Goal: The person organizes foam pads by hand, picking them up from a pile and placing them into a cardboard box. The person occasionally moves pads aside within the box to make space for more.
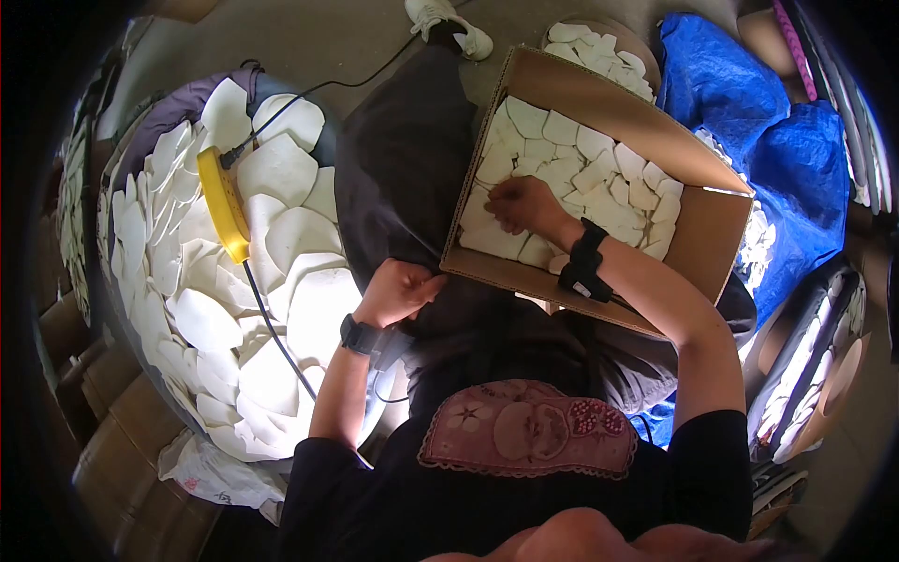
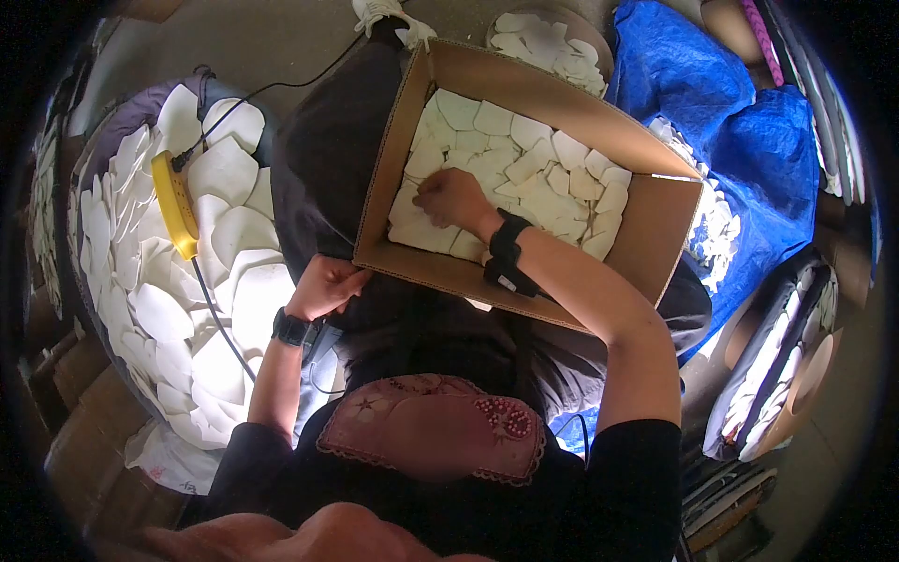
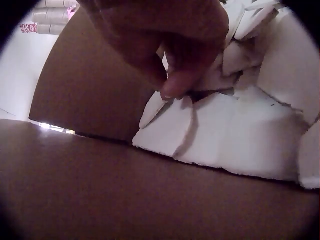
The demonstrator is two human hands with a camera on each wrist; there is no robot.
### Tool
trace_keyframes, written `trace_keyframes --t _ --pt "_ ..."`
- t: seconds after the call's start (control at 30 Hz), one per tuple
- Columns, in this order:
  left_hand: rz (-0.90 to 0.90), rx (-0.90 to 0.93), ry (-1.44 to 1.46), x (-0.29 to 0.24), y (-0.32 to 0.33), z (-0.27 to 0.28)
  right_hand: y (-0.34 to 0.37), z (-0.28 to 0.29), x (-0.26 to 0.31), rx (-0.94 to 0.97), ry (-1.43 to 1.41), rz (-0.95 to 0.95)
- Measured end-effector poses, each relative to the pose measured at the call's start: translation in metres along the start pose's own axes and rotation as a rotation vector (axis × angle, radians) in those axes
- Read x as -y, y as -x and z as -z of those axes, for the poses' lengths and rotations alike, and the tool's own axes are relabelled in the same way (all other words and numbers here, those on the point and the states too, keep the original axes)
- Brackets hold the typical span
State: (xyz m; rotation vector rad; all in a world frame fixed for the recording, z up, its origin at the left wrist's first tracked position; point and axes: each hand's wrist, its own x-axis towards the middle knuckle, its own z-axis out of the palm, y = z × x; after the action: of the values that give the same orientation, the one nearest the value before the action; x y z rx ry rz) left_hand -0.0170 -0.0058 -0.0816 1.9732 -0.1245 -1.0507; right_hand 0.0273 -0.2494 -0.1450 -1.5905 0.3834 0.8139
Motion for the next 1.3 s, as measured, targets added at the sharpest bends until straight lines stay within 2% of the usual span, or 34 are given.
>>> trace_keyframes --t 0.07,0.1,0.17,0.2,0.27,0.3,0.37,0.53,0.63,0.7,0.8,0.83,0.9,1.0,1.13,1.2,1.3 --pt "0.003 0.001 0.000 0.000 0.001 0.000 0.005 -0.002 0.002 -0.073 0.193 0.101" --pt "0.010 -0.002 0.001 0.000 0.001 0.000 0.005 -0.002 0.002 -0.071 0.192 0.100" --pt "0.014 -0.005 0.000 0.000 0.001 0.000 0.005 0.000 0.003 -0.155 0.645 0.176" --pt "0.033 0.006 -0.004 0.000 0.001 0.000 0.006 0.001 0.003 -0.158 0.646 0.180" --pt "0.038 0.005 -0.015 -0.003 0.000 0.002 0.013 0.001 0.005 0.002 0.836 0.090" --pt "0.032 0.002 0.003 -0.004 0.001 0.002 0.015 0.000 0.008 -0.005 0.840 0.100" --pt "0.020 -0.008 0.022 -0.006 0.000 0.002 0.019 -0.001 0.011 0.107 0.626 0.015" --pt "0.031 0.011 0.025 -0.003 0.002 0.001 0.016 -0.004 0.004 0.079 0.514 0.075" --pt "0.036 0.009 -0.011 -0.006 0.002 0.003 0.019 -0.002 0.007 0.069 0.563 0.073" --pt "0.023 0.006 -0.013 -0.003 0.002 0.002 0.020 0.001 0.008 0.009 0.863 0.256" --pt "0.029 0.022 -0.030 -0.004 0.000 0.003 0.014 0.020 0.007 -0.104 0.966 0.224" --pt "0.047 0.026 -0.042 -0.004 0.001 0.002 0.016 0.031 0.005 -0.107 0.965 0.214" --pt "0.032 0.020 -0.055 -0.005 0.000 0.003 0.025 0.061 0.010 -0.206 0.918 0.353" --pt "0.022 0.009 -0.059 -0.004 0.000 0.001 0.033 0.087 0.010 -0.274 0.948 0.344" --pt "0.030 -0.001 -0.062 -0.003 0.000 0.001 0.030 0.086 0.000 -0.262 0.879 0.308" --pt "0.034 -0.004 -0.072 -0.003 0.001 0.001 0.027 0.078 -0.005 -0.245 0.938 0.469" --pt "0.034 -0.002 -0.079 -0.005 0.001 0.001 0.030 0.072 -0.001 -0.180 1.003 0.473"
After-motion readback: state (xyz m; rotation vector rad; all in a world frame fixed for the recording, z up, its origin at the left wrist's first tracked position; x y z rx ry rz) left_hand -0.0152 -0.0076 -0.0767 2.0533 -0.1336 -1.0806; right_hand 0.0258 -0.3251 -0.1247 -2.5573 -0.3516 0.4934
